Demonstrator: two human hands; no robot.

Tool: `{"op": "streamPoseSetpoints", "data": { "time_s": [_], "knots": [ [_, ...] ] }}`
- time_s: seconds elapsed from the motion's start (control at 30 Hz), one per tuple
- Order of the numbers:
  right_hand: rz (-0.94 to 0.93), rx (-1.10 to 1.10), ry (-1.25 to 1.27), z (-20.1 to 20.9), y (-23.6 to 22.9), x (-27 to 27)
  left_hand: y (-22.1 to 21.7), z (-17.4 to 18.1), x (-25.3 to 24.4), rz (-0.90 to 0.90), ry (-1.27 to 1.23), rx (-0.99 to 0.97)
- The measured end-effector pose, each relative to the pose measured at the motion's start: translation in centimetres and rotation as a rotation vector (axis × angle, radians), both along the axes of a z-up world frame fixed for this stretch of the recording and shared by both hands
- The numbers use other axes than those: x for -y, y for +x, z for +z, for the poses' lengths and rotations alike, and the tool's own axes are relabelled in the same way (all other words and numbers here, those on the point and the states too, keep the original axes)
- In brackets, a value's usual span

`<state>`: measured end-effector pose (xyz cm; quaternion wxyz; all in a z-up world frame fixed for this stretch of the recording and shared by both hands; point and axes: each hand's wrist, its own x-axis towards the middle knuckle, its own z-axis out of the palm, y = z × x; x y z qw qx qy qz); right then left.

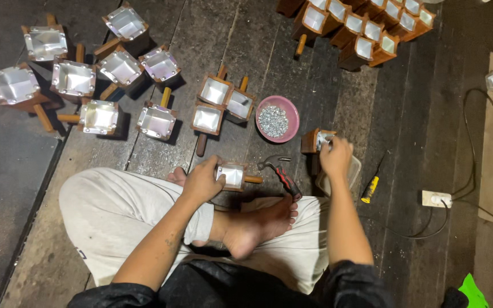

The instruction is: The person attaches metal components to small wooden lantern frames using a power drill and pliers, handling multiple frames one by one while sitting on the floor.

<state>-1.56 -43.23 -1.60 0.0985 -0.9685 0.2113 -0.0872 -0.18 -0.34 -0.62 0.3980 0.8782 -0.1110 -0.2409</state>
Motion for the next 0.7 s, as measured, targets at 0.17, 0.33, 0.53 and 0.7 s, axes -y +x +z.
{"op": "streamPoseSetpoints", "data": {
  "time_s": [0.17, 0.33, 0.53, 0.7],
  "knots": [
    [-0.180, -0.241, 0.043, -2.9, 4.5, 1.2, -0.2, -0.7, 0.0, 0.074, -0.169, -0.059],
    [-0.202, -0.147, 0.112, -6.3, 5.2, 3.5, -0.1, -1.5, -0.6, 0.081, -0.221, -0.120],
    [-0.279, -0.030, 0.156, -5.0, 5.0, 0.7, 0.2, -2.8, -0.4, 0.078, -0.229, -0.115],
    [-0.170, 0.216, 0.100, -5.0, 4.1, 1.5, 0.4, -4.0, -0.2, 0.125, -0.259, -0.064]
  ]
}}
